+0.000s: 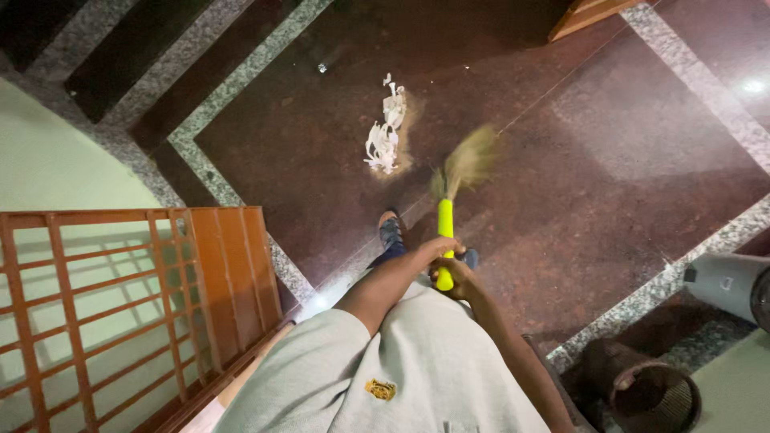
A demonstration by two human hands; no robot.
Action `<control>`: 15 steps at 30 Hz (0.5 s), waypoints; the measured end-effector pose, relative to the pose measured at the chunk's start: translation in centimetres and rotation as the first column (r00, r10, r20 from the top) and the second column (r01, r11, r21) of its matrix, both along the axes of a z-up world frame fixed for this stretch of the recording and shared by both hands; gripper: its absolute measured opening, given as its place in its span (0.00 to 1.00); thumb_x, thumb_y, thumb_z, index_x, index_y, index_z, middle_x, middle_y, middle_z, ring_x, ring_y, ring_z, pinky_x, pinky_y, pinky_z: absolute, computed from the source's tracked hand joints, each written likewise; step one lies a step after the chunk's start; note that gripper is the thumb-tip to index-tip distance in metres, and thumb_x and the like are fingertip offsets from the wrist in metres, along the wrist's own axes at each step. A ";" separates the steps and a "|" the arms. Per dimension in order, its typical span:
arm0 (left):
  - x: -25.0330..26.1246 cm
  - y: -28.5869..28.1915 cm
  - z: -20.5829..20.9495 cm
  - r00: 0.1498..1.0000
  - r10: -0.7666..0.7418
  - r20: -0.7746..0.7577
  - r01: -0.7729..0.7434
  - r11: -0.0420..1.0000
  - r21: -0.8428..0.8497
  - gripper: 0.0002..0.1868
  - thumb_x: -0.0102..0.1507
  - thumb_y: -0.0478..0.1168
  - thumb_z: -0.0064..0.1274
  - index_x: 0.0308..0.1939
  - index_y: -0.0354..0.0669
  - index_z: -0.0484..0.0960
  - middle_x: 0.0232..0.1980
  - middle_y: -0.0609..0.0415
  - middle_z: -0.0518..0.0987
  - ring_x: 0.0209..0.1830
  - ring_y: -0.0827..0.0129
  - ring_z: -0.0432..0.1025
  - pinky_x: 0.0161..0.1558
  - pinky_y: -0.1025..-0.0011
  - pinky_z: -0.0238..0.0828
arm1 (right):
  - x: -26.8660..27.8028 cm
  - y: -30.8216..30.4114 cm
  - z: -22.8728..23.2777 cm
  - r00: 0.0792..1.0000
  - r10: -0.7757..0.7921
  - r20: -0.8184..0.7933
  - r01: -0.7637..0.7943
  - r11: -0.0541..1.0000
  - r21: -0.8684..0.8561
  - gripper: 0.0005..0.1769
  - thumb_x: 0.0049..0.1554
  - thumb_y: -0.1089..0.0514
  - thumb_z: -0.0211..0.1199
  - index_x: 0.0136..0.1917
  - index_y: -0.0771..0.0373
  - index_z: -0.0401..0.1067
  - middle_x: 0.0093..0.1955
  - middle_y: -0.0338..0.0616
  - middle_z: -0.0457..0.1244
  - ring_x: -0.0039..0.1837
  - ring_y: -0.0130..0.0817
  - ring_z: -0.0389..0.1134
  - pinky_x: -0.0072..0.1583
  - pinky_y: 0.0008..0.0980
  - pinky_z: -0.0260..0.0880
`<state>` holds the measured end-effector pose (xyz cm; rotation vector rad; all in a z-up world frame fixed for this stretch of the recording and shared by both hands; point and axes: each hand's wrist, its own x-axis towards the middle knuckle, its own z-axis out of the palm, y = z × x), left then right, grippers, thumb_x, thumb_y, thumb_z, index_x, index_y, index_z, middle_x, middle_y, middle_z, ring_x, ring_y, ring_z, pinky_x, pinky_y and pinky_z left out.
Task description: The person sweeps debris into a pile on the floor using a broom.
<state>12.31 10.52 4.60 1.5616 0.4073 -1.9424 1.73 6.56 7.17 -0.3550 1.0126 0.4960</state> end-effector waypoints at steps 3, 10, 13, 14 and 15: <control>0.5 -1.6 -1.5 0.981 0.086 -0.175 -0.080 0.996 0.038 0.39 0.57 0.73 0.52 0.39 0.34 0.77 0.29 0.42 0.76 0.23 0.49 0.71 0.30 0.51 0.70 | -0.4 -0.8 0.2 0.997 -0.010 0.074 0.022 0.987 -0.161 0.06 0.57 0.61 0.61 0.47 0.57 0.65 0.32 0.40 0.61 0.28 0.32 0.62 0.30 0.33 0.65; 0.4 -4.5 -1.6 0.972 -0.223 0.076 0.225 0.974 -0.009 0.19 0.54 0.50 0.61 0.40 0.40 0.79 0.31 0.45 0.79 0.27 0.52 0.74 0.34 0.52 0.73 | -2.1 0.5 1.6 0.949 -0.294 0.113 0.314 0.900 -0.303 0.07 0.57 0.60 0.63 0.48 0.60 0.67 0.34 0.41 0.63 0.29 0.32 0.63 0.31 0.34 0.67; 0.1 -4.6 1.2 0.881 -0.349 0.320 0.352 0.935 0.051 0.22 0.50 0.45 0.64 0.44 0.36 0.83 0.34 0.43 0.82 0.32 0.50 0.78 0.38 0.51 0.79 | -2.1 2.3 1.4 0.916 -0.391 0.094 0.401 0.879 -0.258 0.08 0.56 0.60 0.61 0.49 0.62 0.68 0.36 0.43 0.65 0.35 0.36 0.67 0.38 0.36 0.73; 0.1 -4.2 2.3 0.830 -0.402 0.387 0.404 0.911 0.081 0.23 0.50 0.46 0.64 0.45 0.38 0.82 0.36 0.42 0.81 0.34 0.49 0.78 0.40 0.51 0.78 | -2.3 2.8 1.2 0.899 -0.426 0.099 0.437 0.885 -0.160 0.08 0.56 0.60 0.60 0.50 0.63 0.68 0.38 0.45 0.65 0.37 0.37 0.69 0.42 0.36 0.75; 0.1 -3.6 3.4 0.771 -0.450 0.450 0.451 0.885 0.113 0.24 0.49 0.47 0.65 0.47 0.40 0.81 0.38 0.40 0.81 0.35 0.48 0.78 0.42 0.51 0.78 | -2.5 3.5 1.1 0.881 -0.462 0.099 0.469 0.881 -0.063 0.09 0.56 0.59 0.59 0.50 0.64 0.68 0.39 0.47 0.66 0.40 0.39 0.70 0.46 0.36 0.77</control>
